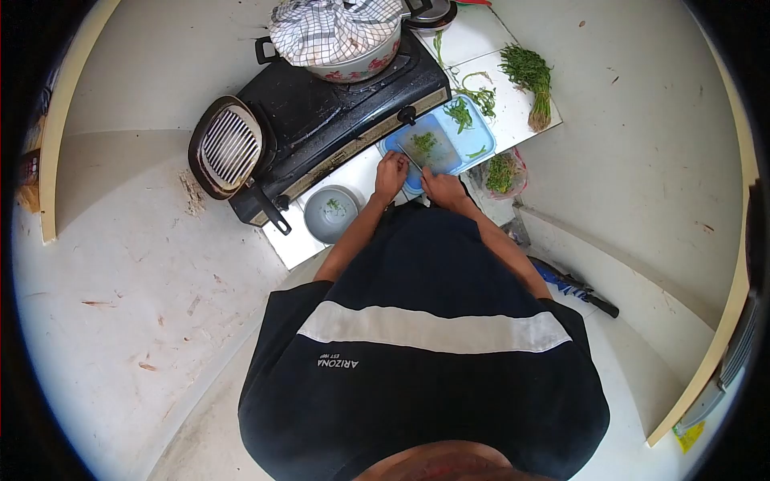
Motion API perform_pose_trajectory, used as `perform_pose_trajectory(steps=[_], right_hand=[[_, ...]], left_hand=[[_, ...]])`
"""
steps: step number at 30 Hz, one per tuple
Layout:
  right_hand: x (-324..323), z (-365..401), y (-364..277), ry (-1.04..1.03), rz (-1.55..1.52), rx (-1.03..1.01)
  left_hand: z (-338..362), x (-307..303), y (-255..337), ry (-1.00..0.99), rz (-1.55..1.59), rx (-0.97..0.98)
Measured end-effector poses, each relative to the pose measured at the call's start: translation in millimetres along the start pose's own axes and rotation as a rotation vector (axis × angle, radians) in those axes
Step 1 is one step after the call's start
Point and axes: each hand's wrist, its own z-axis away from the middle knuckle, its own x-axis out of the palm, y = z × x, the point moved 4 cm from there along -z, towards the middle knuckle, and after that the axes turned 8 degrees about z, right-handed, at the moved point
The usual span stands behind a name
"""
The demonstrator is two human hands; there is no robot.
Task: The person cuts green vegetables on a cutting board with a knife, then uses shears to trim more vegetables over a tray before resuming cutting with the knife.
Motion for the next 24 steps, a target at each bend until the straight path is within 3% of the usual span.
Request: perform_pose_trajectory(steps=[10, 12, 16, 18, 21, 24], right_hand=[[10.0, -10.5, -2.3, 0.127, 0.044, -0.034], [13.6, -4.1, 0.6, 0.014, 0.088, -0.019], [20.6, -9.4, 0.4, 0.013, 0.088, 0.012], [18.3, -14.7, -3.9, 0.159, 0.092, -0.033], [18.7, -14.9, -3.6, 0.113, 0.119, -0.005], [14.2, -6.8, -1.0, 0.067, 0.089, 0.016]], left_hand=[[-2.2, -1.5, -1.1, -0.007, 0.009, -0.014], [-0.5, -1.7, 1.5, -0.020, 0.030, -0.028], [0.7, 1.9, -1.8, -0.019, -0.024, -0.032], [4.2, 2.2, -1.5, 0.002, -0.068, 0.050], [7.1, 1.0, -0.7, -0.013, -0.139, 0.148], [4.5, 1.4, -4.0, -0.021, -0.132, 0.110]])
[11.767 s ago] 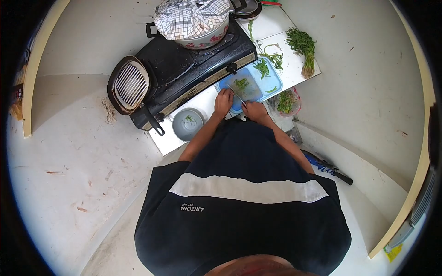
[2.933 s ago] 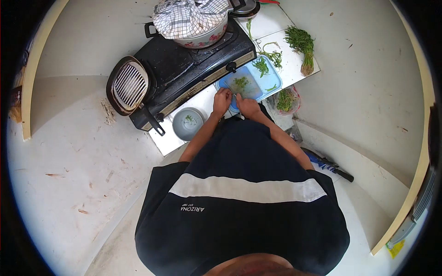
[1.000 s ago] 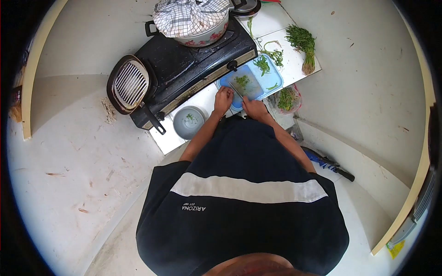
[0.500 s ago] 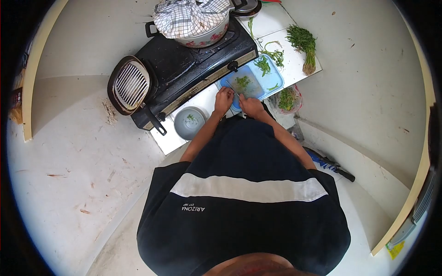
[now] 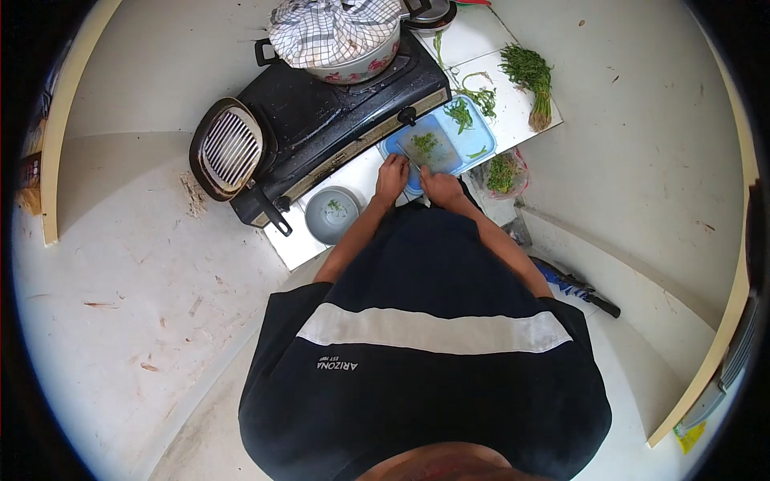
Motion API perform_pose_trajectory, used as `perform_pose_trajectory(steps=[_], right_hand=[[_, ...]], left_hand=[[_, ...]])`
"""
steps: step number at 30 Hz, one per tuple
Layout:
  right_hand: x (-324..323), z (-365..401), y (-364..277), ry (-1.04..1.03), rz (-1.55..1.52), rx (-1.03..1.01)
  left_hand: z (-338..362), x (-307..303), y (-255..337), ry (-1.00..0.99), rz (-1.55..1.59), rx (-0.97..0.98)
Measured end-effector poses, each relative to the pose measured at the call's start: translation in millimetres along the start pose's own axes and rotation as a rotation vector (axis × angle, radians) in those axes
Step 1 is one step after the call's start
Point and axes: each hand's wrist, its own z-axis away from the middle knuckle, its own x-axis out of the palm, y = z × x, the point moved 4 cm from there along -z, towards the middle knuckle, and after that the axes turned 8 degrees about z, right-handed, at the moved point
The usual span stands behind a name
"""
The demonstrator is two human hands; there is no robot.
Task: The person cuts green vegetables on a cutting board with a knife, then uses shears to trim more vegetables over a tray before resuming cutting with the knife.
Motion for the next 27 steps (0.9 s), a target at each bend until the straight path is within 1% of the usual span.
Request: perform_pose_trajectory(steps=[1, 3, 7, 10, 12, 16, 18, 22, 25, 27], right_hand=[[-3.7, 3.2, -0.3, -0.001, -0.002, 0.000], [-10.5, 7.7, 3.2, -0.028, 0.000, -0.006], [-13.1, 6.6, 3.2, -0.045, -0.038, 0.010], [-8.5, 4.9, 0.8, -0.061, -0.022, 0.039], [-5.8, 1.3, -2.6, -0.053, -0.028, 0.021], [-6.0, -4.1, -5.5, -0.050, -0.002, 0.008], [-8.9, 3.5, -1.0, -0.104, -0.043, 0.019], [-15.4, 16.5, 5.3, -0.056, -0.032, -0.007], [-14.1, 15.1, 7.0, -0.040, -0.021, 0.018], [-14.5, 14.8, 8.4, -0.034, -0.006, 0.044]], left_hand=[[0.2, 0.3, 0.4, -0.001, -0.001, -0.001], [-0.9, 1.6, -2.7, 0.030, 0.096, -0.123], [-2.6, -0.6, -0.3, 0.034, 0.112, -0.127], [-2.9, -1.3, 4.3, 0.054, 0.099, -0.089], [-3.3, 0.9, 2.0, 0.026, 0.093, -0.137], [-2.4, 3.5, -2.8, 0.003, 0.077, -0.150], [-3.3, 3.8, -3.8, 0.019, 0.111, -0.149], [-3.2, 6.6, -4.2, 0.031, 0.089, -0.148], [-2.9, 5.6, -7.9, 0.015, 0.094, -0.152], [-2.9, 6.1, -6.0, 0.007, 0.074, -0.092]])
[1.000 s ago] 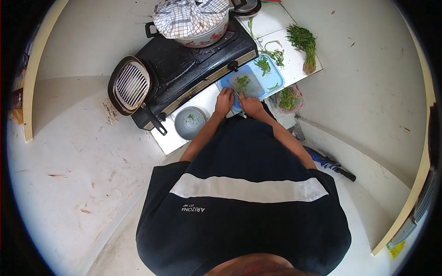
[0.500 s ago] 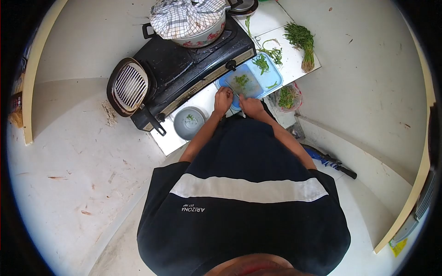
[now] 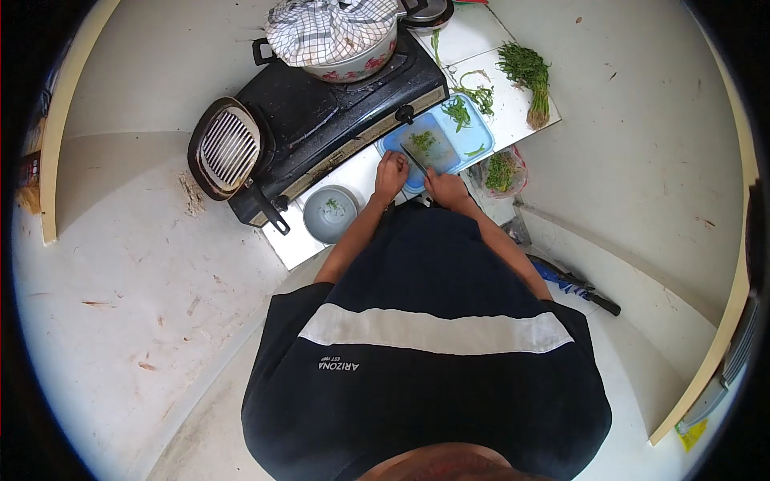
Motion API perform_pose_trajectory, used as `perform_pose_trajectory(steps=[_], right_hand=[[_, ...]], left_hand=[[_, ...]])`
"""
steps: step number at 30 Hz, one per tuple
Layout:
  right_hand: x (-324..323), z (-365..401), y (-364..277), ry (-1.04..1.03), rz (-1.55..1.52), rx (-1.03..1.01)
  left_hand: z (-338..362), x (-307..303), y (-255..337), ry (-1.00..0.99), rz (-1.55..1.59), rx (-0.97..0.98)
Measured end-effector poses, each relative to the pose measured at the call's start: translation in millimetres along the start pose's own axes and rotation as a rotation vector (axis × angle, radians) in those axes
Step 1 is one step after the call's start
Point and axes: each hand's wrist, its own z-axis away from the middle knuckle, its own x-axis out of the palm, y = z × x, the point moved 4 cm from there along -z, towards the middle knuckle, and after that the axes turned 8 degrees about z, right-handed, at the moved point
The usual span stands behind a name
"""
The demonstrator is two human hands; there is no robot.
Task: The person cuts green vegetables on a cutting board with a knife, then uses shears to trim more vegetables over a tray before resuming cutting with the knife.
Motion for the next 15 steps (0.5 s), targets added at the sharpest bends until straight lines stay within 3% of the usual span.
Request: perform_pose_trajectory(steps=[4, 7, 15], right_hand=[[-7.5, 2.1, 1.0, 0.031, -0.018, 0.011], [-5.9, 0.6, 1.9, 0.007, -0.083, -0.012], [-2.7, -1.9, -5.4, -0.005, -0.093, -0.042]], left_hand=[[0.1, -0.3, 1.6, 0.006, -0.006, -0.034], [-0.9, -0.7, 7.9, 0.000, -0.037, 0.047], [-1.4, -3.7, 7.7, 0.052, 0.022, -0.077]])
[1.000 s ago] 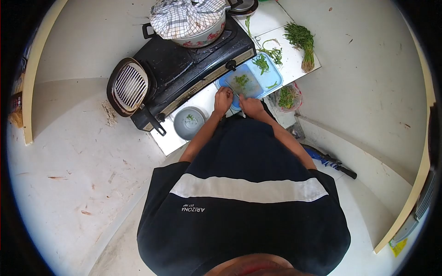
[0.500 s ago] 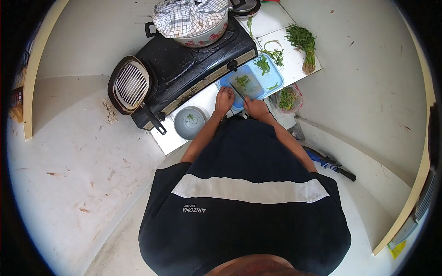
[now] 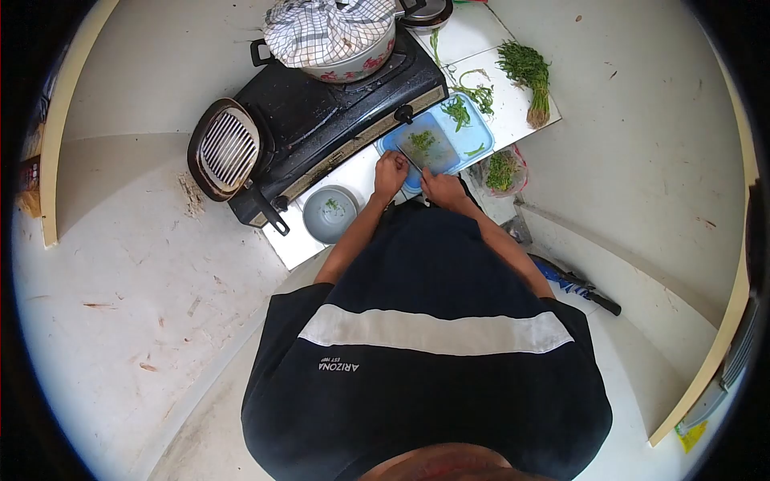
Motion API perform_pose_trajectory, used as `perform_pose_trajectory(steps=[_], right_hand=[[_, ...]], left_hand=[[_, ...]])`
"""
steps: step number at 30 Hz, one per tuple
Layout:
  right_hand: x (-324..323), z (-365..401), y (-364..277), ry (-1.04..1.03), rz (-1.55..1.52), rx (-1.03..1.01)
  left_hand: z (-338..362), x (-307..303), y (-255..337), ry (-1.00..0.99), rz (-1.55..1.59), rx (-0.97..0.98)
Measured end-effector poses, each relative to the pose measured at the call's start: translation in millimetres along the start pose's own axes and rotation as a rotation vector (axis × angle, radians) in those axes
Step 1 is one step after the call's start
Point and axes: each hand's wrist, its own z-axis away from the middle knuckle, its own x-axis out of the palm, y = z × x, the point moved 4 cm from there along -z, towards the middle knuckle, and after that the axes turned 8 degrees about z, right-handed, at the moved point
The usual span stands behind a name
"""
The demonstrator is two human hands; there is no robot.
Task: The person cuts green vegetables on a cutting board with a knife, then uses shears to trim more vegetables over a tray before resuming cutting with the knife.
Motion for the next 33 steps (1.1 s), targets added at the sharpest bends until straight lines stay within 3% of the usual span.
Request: perform_pose_trajectory(steps=[7, 13, 16, 18, 22, 33], right_hand=[[14.9, -18.4, -4.0, -0.004, -0.005, -0.022], [4.8, -7.2, -2.7, -0.140, 0.000, 0.019], [16.5, -16.6, -3.2, -0.067, 0.054, 0.000], [18.5, -20.3, -5.7, 0.031, 0.090, -0.024], [13.3, -10.1, -2.7, -0.057, 0.055, 0.022], [0.8, 3.5, 4.1, 0.040, 0.009, 0.013]], left_hand=[[-0.6, 0.6, 0.5, 0.025, 0.009, 0.049], [-1.1, 1.1, -7.5, 0.018, 0.029, 0.036], [-1.9, 2.3, -0.9, -0.046, -0.122, 0.111], [3.0, 2.1, -1.3, -0.011, -0.041, 0.032], [4.7, 0.6, -2.1, 0.004, -0.109, 0.086], [4.7, -1.7, 1.2, -0.015, -0.054, 0.052]])
